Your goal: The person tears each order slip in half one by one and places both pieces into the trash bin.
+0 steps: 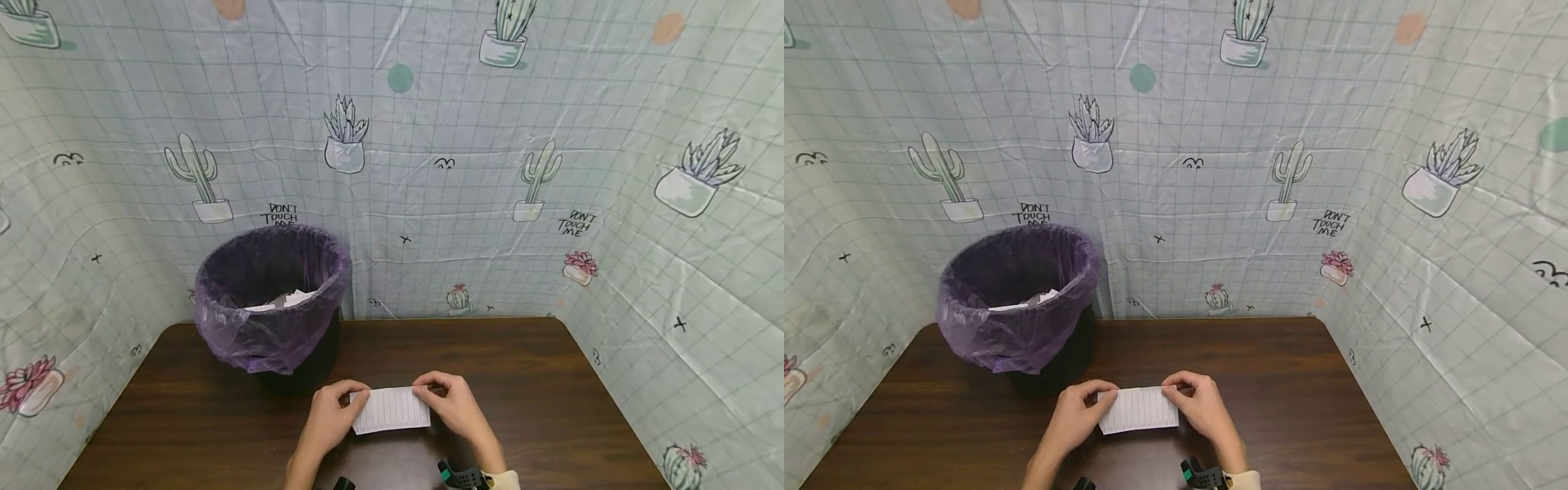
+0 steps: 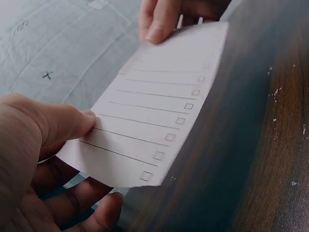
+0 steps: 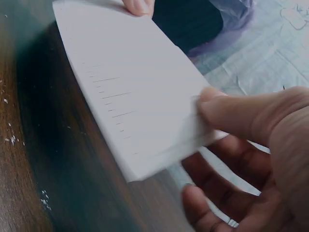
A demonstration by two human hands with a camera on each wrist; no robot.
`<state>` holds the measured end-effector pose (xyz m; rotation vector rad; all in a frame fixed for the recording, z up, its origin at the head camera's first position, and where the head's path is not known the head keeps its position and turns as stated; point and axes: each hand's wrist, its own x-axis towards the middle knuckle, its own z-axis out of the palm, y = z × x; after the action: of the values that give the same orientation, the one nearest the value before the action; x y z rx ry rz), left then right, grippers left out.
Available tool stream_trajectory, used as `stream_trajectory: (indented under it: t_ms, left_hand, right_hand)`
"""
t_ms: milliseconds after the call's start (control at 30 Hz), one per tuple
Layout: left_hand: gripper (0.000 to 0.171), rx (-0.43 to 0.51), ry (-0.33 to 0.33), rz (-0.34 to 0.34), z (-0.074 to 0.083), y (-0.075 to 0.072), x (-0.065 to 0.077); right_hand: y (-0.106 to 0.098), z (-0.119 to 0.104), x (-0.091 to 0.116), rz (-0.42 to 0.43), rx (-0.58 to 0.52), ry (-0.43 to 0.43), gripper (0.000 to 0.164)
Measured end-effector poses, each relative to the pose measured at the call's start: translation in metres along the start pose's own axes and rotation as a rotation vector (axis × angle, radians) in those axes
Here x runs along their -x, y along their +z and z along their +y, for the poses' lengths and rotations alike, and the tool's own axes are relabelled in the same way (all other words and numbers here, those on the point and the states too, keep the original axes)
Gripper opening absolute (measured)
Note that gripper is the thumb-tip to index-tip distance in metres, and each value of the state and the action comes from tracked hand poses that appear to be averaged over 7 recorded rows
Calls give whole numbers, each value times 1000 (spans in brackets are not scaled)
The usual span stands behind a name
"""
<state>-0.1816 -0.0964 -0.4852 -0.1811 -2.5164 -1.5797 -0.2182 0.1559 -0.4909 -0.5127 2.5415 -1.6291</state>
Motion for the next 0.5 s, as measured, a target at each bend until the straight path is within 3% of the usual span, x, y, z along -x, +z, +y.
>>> stream_trajectory:
  t_ms: [167,500]
  left_hand:
    - [3,3,-8,1,-1,-1,1]
    - [2,46,-23,16,2,-1,1]
  right_hand:
    - [-3,1,1,-58,17,32,9]
    - [-3,-3,1,11,-30,3,6]
